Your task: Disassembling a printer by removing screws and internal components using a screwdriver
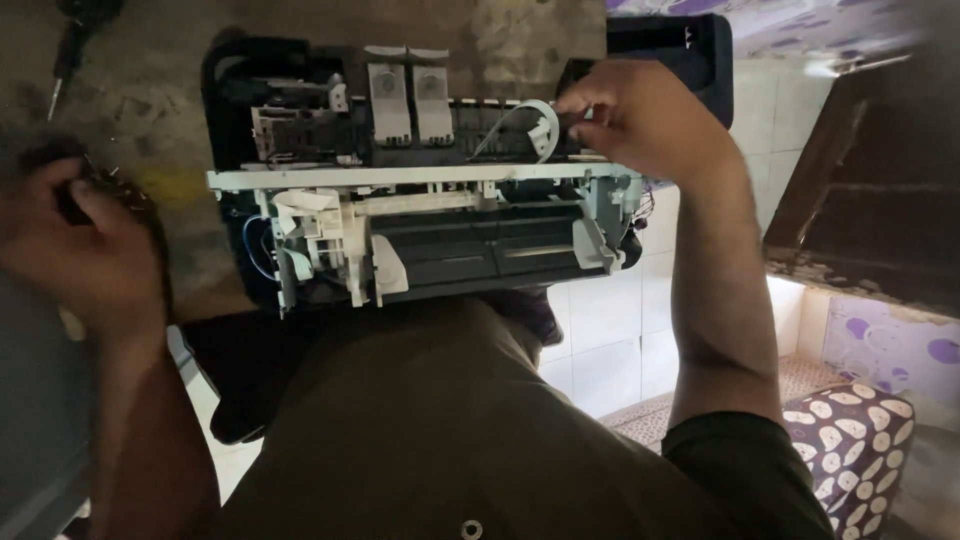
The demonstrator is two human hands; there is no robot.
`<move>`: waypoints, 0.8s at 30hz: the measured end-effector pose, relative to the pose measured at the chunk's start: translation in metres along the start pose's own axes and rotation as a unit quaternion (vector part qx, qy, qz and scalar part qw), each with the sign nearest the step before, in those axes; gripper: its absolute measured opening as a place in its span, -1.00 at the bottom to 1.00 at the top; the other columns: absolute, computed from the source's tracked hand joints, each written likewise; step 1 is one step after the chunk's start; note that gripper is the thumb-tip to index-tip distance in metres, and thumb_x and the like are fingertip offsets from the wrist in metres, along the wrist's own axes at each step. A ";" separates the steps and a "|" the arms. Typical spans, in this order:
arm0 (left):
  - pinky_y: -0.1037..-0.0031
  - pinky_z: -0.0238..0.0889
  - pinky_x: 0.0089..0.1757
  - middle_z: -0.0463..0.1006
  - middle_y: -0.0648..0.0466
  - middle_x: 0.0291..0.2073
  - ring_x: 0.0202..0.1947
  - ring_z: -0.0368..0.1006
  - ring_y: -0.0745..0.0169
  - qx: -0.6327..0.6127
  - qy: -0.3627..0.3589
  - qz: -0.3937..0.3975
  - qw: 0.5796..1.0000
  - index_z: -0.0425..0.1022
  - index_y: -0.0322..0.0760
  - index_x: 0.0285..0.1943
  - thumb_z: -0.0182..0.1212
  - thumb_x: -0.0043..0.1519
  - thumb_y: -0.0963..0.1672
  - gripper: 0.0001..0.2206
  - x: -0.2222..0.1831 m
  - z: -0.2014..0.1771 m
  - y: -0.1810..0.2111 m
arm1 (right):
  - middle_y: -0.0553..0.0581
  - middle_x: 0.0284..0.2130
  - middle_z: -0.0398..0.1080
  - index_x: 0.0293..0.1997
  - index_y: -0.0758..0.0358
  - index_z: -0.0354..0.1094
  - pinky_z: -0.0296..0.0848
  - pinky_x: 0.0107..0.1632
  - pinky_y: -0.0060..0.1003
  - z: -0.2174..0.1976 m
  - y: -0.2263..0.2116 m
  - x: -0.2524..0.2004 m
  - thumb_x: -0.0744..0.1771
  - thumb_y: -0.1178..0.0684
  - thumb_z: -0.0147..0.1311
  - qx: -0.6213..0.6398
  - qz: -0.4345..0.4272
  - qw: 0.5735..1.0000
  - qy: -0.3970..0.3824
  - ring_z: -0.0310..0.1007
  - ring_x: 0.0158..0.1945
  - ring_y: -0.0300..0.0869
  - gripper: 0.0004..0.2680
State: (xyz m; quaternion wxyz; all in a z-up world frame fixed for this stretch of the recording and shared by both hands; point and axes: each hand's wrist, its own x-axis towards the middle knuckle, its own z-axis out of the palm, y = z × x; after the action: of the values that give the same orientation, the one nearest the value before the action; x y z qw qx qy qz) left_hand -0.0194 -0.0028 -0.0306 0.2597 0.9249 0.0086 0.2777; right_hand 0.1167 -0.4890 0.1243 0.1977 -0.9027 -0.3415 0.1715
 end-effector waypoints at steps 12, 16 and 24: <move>0.22 0.43 -0.12 0.59 -0.32 -0.11 -0.15 0.56 -0.17 0.017 0.017 0.026 0.999 0.57 -0.70 0.09 0.07 0.42 -0.37 -0.82 0.009 -0.003 0.010 | 0.15 -0.32 0.53 -0.21 0.30 0.55 0.35 -0.27 -0.22 0.026 0.025 0.015 0.35 0.30 0.29 0.007 -0.004 1.000 -0.019 0.52 -0.33 -0.10 -0.95; 0.22 0.45 -0.13 0.60 -0.33 -0.12 -0.15 0.58 -0.19 -0.003 0.023 0.008 1.000 0.55 -0.71 0.11 0.02 0.43 -0.36 -0.80 0.006 0.001 0.009 | 0.11 -0.42 0.45 -0.32 0.31 0.45 0.28 -0.27 -0.18 0.030 0.035 0.011 0.37 0.32 0.19 -0.048 -0.040 0.998 0.014 0.42 -0.36 -0.10 -0.90; 0.16 0.41 -0.03 0.58 -0.39 -0.04 -0.05 0.57 -0.31 -0.027 0.030 0.025 0.999 0.50 -0.73 0.15 -0.03 0.37 -0.39 -0.76 0.011 -0.002 0.014 | 0.16 -0.35 0.45 -0.22 0.35 0.44 0.29 -0.21 -0.22 0.004 -0.006 -0.052 0.42 0.38 0.26 -0.054 0.039 0.983 0.173 0.37 -0.31 -0.13 -0.88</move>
State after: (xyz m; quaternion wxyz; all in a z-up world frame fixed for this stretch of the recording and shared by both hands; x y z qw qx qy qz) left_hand -0.0126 -0.0126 -0.0169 0.2770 0.9088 -0.0145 0.3117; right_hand 0.0750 -0.5193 0.1330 0.1983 -0.9407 -0.2752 0.0016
